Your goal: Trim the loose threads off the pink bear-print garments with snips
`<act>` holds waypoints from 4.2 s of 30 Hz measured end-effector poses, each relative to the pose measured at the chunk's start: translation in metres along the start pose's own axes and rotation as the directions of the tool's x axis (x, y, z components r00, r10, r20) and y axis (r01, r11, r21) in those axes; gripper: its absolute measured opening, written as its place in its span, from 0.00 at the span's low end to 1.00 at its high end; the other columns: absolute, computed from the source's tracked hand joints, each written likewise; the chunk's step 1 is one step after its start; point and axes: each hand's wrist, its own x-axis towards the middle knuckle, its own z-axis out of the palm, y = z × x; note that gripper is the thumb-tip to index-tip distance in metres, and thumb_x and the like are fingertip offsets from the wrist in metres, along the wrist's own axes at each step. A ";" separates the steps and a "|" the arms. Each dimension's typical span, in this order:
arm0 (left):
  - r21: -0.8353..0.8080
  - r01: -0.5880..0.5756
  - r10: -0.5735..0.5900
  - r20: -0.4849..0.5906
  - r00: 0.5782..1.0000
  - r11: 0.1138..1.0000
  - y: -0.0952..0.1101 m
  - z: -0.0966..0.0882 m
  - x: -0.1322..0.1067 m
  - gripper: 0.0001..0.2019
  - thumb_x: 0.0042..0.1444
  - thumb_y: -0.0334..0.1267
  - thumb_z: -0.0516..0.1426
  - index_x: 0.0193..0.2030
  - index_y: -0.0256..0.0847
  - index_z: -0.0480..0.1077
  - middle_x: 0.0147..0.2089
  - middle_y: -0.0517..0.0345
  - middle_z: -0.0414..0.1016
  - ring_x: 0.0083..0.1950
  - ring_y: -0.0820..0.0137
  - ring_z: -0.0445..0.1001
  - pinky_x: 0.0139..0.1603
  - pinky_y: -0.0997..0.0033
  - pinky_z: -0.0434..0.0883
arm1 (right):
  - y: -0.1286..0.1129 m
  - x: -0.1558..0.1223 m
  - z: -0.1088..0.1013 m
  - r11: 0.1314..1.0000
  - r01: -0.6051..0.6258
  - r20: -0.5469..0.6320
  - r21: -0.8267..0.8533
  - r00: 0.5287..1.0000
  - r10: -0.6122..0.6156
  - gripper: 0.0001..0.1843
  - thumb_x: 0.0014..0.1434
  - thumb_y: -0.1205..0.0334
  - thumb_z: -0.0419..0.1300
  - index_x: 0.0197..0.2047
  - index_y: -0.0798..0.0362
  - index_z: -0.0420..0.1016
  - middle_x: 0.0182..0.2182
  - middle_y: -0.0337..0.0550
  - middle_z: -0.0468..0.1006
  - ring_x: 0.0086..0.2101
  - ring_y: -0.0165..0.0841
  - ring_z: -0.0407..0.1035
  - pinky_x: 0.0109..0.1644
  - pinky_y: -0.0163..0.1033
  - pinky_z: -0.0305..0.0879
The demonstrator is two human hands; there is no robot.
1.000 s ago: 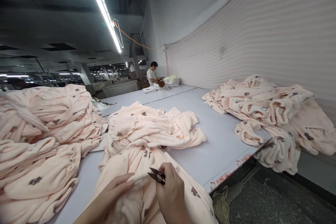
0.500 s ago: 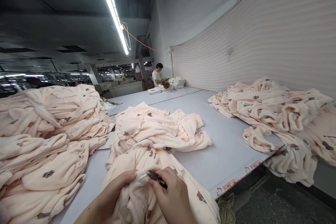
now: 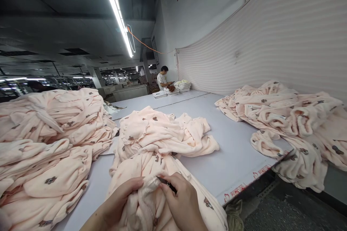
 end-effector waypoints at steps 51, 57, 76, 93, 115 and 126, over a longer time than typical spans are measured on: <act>0.992 -0.071 0.279 0.040 0.960 0.101 -0.007 0.011 0.017 0.04 0.51 0.40 0.55 0.33 0.46 0.69 0.31 0.61 0.73 0.34 0.64 0.69 0.36 0.68 0.58 | 0.036 -0.004 0.049 0.804 -0.204 -0.085 0.558 0.950 0.300 0.08 0.57 0.58 0.55 0.34 0.54 0.69 0.31 0.41 0.75 0.36 0.35 0.70 0.41 0.36 0.66; 0.913 -0.037 0.278 -0.086 0.957 0.406 -0.005 0.012 0.032 0.08 0.55 0.33 0.45 0.32 0.43 0.65 0.33 0.58 0.72 0.38 0.64 0.70 0.38 0.70 0.62 | 0.035 -0.004 0.051 0.806 -0.169 -0.135 0.567 0.946 0.293 0.08 0.58 0.59 0.55 0.39 0.53 0.70 0.36 0.44 0.76 0.40 0.37 0.70 0.44 0.36 0.66; 0.331 0.041 0.003 -0.132 0.991 0.943 0.003 -0.021 0.028 0.05 0.50 0.35 0.56 0.30 0.39 0.74 0.31 0.59 0.73 0.40 0.65 0.69 0.43 0.71 0.64 | 0.040 0.012 0.055 0.967 -0.160 -0.223 0.200 0.953 0.204 0.03 0.54 0.67 0.55 0.32 0.50 0.69 0.27 0.38 0.75 0.30 0.33 0.70 0.34 0.34 0.62; 0.071 0.137 -0.136 -0.025 0.990 0.988 0.009 -0.027 0.030 0.06 0.50 0.35 0.60 0.30 0.34 0.73 0.28 0.59 0.70 0.30 0.74 0.65 0.33 0.77 0.61 | 0.025 0.014 0.037 0.997 -0.046 -0.044 0.056 0.998 0.048 0.10 0.62 0.61 0.54 0.43 0.47 0.77 0.36 0.41 0.78 0.37 0.33 0.74 0.40 0.32 0.66; 0.047 0.121 -0.122 0.039 0.992 0.992 0.006 -0.022 0.025 0.10 0.49 0.41 0.64 0.32 0.34 0.74 0.29 0.60 0.71 0.32 0.75 0.65 0.36 0.76 0.60 | 0.007 0.008 0.037 0.951 0.117 -0.038 -0.287 0.990 -0.133 0.11 0.58 0.64 0.57 0.45 0.49 0.74 0.34 0.42 0.78 0.33 0.38 0.74 0.33 0.36 0.63; 0.084 0.123 -0.125 0.024 0.992 0.989 0.000 -0.027 0.028 0.10 0.52 0.40 0.62 0.34 0.34 0.73 0.29 0.59 0.70 0.30 0.75 0.65 0.32 0.78 0.60 | 0.018 0.011 0.031 0.997 -0.075 -0.062 -0.023 0.995 0.074 0.10 0.61 0.60 0.57 0.44 0.46 0.76 0.38 0.40 0.78 0.38 0.35 0.73 0.42 0.34 0.65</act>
